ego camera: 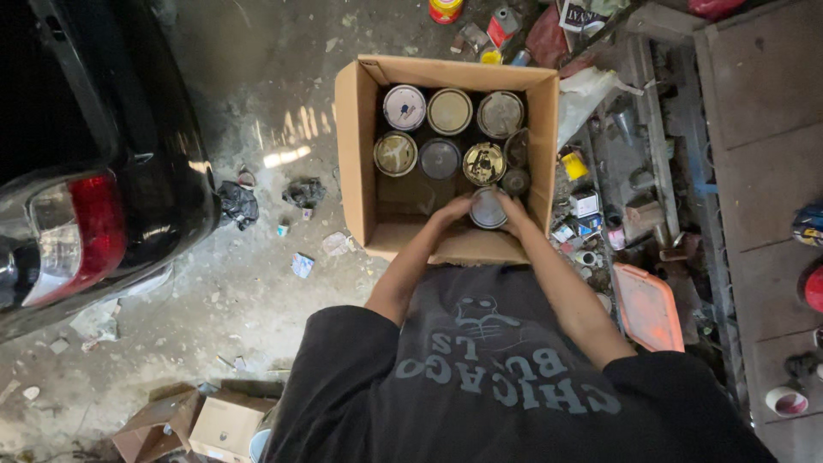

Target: The person takes paint cans from a cardboard box and places them onto a shelf, organizing them alongside other paint cans.

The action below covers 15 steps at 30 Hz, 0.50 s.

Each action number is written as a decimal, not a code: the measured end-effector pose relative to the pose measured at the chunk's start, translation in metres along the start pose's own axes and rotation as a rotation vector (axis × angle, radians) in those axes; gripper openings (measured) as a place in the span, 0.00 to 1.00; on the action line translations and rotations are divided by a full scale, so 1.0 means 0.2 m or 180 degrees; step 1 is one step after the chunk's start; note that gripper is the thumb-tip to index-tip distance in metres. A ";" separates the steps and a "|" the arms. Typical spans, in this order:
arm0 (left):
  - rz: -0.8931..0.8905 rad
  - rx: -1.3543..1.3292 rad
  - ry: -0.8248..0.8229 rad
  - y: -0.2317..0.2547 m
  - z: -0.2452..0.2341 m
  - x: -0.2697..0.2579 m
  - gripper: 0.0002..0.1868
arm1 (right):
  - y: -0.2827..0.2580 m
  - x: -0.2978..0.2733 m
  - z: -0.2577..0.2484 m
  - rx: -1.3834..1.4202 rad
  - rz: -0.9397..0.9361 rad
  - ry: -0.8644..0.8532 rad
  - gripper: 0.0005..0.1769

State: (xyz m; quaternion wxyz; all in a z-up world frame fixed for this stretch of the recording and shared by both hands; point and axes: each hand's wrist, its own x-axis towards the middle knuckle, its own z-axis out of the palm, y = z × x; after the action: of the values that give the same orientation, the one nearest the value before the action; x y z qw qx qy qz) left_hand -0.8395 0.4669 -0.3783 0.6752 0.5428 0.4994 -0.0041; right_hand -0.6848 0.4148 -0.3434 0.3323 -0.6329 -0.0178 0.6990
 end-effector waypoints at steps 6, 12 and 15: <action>-0.0191 -0.0957 -0.0065 0.01 0.04 -0.04 0.51 | 0.02 0.00 0.03 -0.0399 0.0080 0.0442 0.52; -0.0651 -0.0258 0.0134 -0.05 -0.08 -0.12 0.73 | 0.04 0.00 0.15 -0.1144 0.0181 0.0042 0.52; -0.0605 -0.0190 0.0196 -0.07 -0.11 -0.17 0.79 | 0.03 0.02 0.24 -0.1292 0.0286 0.0324 0.63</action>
State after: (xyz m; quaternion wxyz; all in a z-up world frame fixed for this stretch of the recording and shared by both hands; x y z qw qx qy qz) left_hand -0.8797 0.4593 -0.3640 0.6720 0.4725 0.5691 -0.0366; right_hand -0.7311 0.4300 -0.3398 0.1670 -0.7215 -0.1132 0.6624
